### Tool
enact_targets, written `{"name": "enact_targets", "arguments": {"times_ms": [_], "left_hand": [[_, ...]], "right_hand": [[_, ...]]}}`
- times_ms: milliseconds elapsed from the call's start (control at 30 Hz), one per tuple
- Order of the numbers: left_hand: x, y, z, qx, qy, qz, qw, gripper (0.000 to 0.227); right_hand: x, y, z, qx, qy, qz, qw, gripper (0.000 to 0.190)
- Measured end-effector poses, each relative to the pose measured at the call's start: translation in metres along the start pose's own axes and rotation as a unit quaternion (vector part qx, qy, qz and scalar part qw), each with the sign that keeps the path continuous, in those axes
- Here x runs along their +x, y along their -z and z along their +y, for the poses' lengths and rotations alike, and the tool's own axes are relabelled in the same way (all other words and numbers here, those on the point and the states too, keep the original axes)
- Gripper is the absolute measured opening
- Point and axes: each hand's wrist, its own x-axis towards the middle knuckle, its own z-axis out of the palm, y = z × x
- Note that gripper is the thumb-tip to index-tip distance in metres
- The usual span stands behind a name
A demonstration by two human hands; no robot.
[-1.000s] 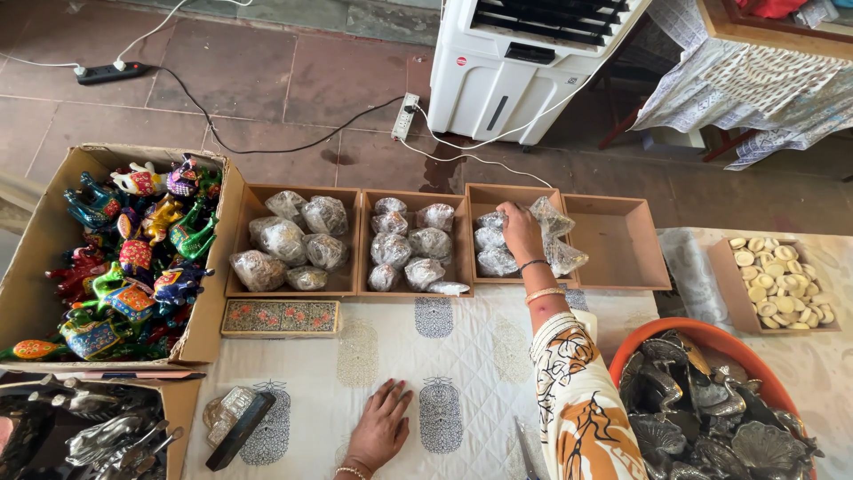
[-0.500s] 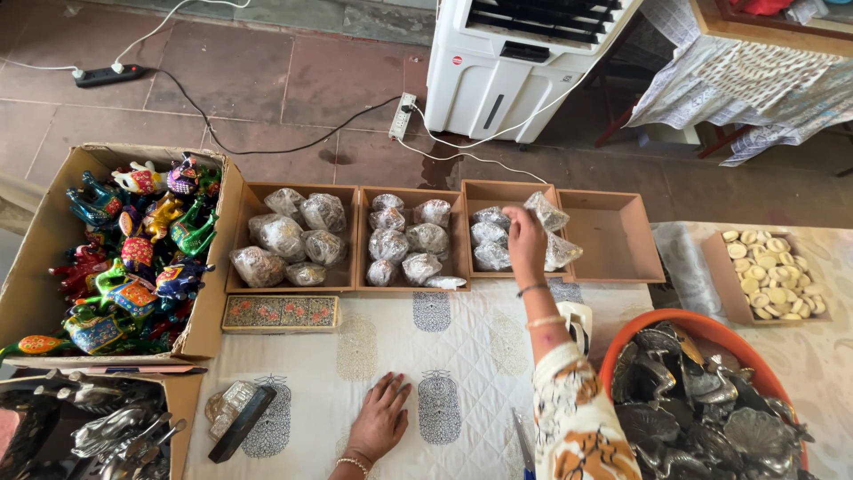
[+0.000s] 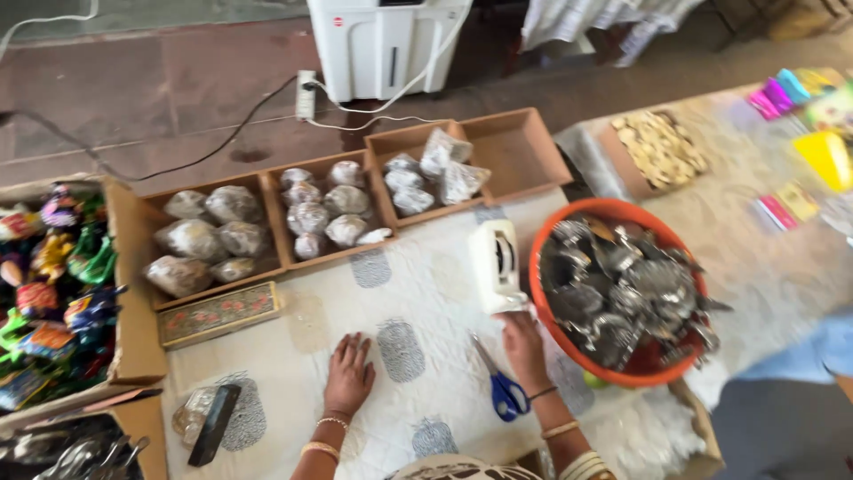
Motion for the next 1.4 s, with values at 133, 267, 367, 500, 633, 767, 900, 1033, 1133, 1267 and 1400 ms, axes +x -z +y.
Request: {"name": "enact_targets", "arguments": {"times_ms": [133, 267, 367, 500, 633, 767, 900, 1033, 1133, 1267, 1400], "left_hand": [[0.0, 0.0, 0.005, 0.017, -0.004, -0.015, 1.0, 0.054], [-0.006, -0.005, 0.009, 0.059, 0.016, -0.051, 0.997, 0.061], [-0.015, -0.006, 0.014, 0.075, 0.024, -0.074, 0.994, 0.065], [-0.031, -0.007, 0.021, 0.085, 0.025, -0.107, 0.99, 0.068], [-0.046, -0.007, 0.026, 0.081, 0.029, -0.132, 0.988, 0.072], [-0.058, -0.006, 0.032, 0.031, 0.081, -0.146, 0.986, 0.068], [-0.057, -0.007, 0.037, 0.032, 0.098, -0.147, 0.984, 0.069], [-0.046, -0.011, 0.035, 0.008, 0.095, -0.115, 0.989, 0.058], [-0.024, -0.018, 0.037, -0.023, 0.063, -0.083, 0.994, 0.037], [0.037, -0.02, 0.073, -0.163, -0.086, -0.036, 0.982, 0.022], [0.115, -0.015, 0.141, -0.204, -0.23, -0.047, 0.95, 0.02]], "right_hand": [[0.003, 0.076, 0.021, -0.021, -0.114, 0.056, 0.992, 0.026], [0.023, 0.11, 0.045, -0.031, -0.162, 0.127, 0.978, 0.021], [0.039, 0.1, 0.08, -0.03, -0.199, 0.113, 0.973, 0.03], [0.062, 0.066, 0.125, -0.051, -0.127, 0.1, 0.985, 0.05], [0.068, 0.04, 0.15, -0.106, -0.215, 0.005, 0.971, 0.06], [0.065, 0.017, 0.198, -0.042, -0.205, 0.091, 0.974, 0.047], [0.075, 0.013, 0.228, 0.41, -0.302, 0.216, 0.833, 0.046], [0.095, 0.055, 0.202, 0.533, -0.366, 0.249, 0.722, 0.047], [0.1, 0.074, 0.198, 0.64, -0.306, 0.264, 0.654, 0.051], [0.097, 0.096, 0.195, 0.702, -0.251, 0.283, 0.603, 0.052], [0.085, 0.117, 0.19, 0.725, -0.226, 0.28, 0.587, 0.055]]}}
